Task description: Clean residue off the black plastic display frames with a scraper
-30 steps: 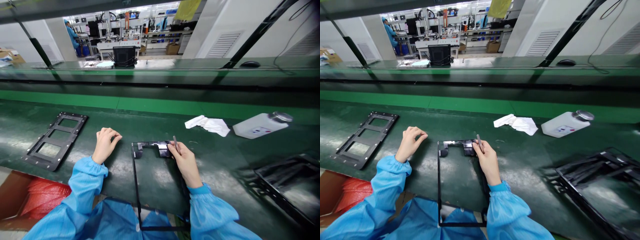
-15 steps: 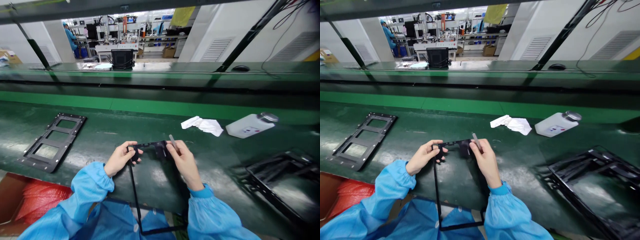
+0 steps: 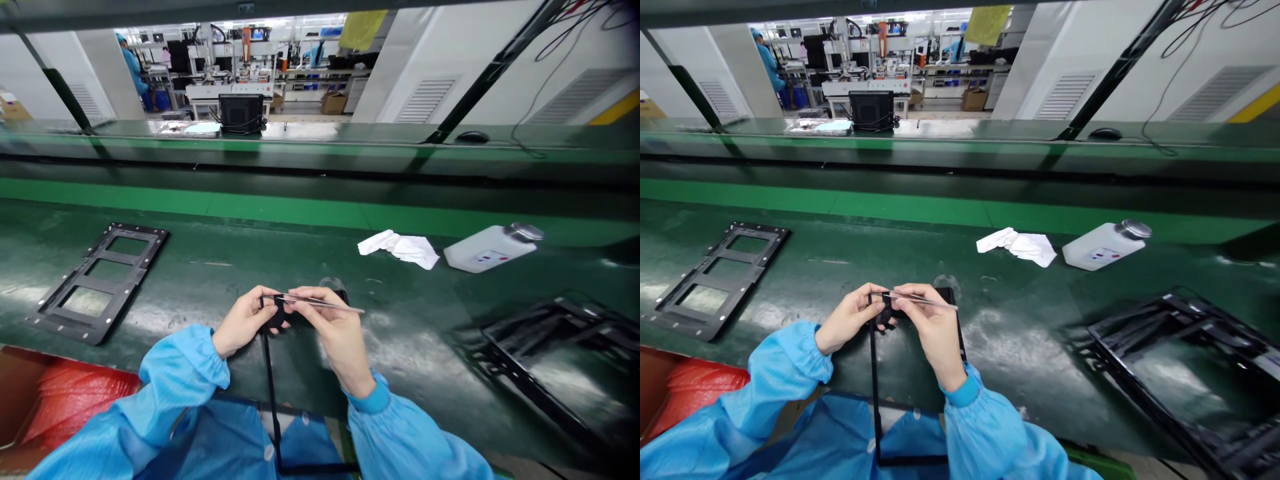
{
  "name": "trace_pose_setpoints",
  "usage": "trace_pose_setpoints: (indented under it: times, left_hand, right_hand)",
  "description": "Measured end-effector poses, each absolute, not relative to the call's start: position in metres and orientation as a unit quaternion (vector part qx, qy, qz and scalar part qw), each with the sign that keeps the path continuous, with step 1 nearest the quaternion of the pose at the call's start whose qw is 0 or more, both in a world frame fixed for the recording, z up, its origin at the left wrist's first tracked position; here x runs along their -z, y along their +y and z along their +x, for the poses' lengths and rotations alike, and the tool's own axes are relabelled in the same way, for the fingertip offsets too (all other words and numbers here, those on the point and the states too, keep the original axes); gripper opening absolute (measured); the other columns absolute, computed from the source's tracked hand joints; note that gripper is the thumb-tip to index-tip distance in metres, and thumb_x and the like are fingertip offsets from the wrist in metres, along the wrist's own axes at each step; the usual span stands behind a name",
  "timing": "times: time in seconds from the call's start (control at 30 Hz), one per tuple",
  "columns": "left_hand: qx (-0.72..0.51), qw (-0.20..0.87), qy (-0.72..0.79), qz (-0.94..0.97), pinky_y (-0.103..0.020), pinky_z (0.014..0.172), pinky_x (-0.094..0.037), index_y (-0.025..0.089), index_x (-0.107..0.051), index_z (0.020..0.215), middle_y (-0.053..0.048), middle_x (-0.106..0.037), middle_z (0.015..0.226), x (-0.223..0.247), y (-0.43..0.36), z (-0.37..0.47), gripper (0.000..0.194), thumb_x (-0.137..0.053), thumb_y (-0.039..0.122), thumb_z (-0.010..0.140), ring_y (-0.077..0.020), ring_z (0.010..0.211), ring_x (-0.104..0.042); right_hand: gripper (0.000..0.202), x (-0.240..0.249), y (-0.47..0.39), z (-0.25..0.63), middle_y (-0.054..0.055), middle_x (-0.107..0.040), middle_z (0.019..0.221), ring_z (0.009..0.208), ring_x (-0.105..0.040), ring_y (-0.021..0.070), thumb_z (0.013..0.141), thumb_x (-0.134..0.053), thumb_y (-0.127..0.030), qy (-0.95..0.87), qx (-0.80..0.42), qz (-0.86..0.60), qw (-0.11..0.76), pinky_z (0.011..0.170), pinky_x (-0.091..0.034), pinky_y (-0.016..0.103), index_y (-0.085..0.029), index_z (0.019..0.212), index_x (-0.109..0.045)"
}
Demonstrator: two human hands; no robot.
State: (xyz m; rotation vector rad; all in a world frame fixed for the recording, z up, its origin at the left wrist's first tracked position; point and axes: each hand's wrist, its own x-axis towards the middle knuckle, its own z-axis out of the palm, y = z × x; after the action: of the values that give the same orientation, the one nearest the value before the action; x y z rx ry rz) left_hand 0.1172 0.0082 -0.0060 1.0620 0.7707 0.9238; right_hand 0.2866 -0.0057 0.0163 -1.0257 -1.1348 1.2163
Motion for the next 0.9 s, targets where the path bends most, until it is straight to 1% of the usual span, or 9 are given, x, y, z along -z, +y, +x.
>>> trace_pose_setpoints:
  times: [0.17, 0.3, 0.53, 0.9]
  left_hand:
    - [-0.417, 0.702, 0.342, 0.466, -0.026, 0.064, -0.052, 0.015, -0.053, 0.111, -0.007, -0.067, 0.091, 0.007, 0.008, 0.117, 0.042, -0.068, 0.043, 0.083, -0.0183, 0.077, -0.069]
    - [-0.421, 0.702, 0.344, 0.46, -0.026, 0.064, -0.052, 0.015, -0.053, 0.111, -0.008, -0.067, 0.091, 0.009, 0.007, 0.117, 0.042, -0.068, 0.041, 0.083, -0.0185, 0.077, -0.069]
    - [-0.417, 0.701, 0.349, 0.461, -0.027, 0.064, -0.052, 0.015, -0.053, 0.111, -0.008, -0.067, 0.094, 0.01, 0.007, 0.116, 0.04, -0.068, 0.04, 0.084, -0.0182, 0.077, -0.069]
    - [-0.42, 0.696, 0.347, 0.468, -0.025, 0.063, -0.051, 0.015, -0.053, 0.11, -0.007, -0.066, 0.094, 0.007, 0.006, 0.118, 0.04, -0.068, 0.042, 0.083, -0.0168, 0.077, -0.068]
  right_hand:
    - [0.019, -0.005, -0.008, 0.283, 0.006, -0.073, 0.096, 0.087, -0.07, 0.0238, 0.077, -0.075, -0.036, -0.514, -0.454, -0.47, 0.556, 0.079, -0.058, 0.038, -0.022, 0.089, -0.072]
    - [0.015, -0.003, -0.008, 0.279, 0.006, -0.073, 0.095, 0.086, -0.07, 0.0228, 0.079, -0.074, -0.034, -0.511, -0.436, -0.474, 0.569, 0.081, -0.058, 0.038, -0.022, 0.087, -0.072]
    - [0.016, -0.001, -0.006, 0.276, 0.006, -0.073, 0.095, 0.08, -0.07, 0.0212, 0.079, -0.073, -0.035, -0.501, -0.434, -0.48, 0.575, 0.075, -0.059, 0.037, -0.022, 0.088, -0.072]
    - [0.018, 0.004, -0.002, 0.275, 0.006, -0.073, 0.094, 0.077, -0.069, 0.0196, 0.078, -0.073, -0.038, -0.484, -0.461, -0.487, 0.562, 0.076, -0.058, 0.036, -0.021, 0.085, -0.072]
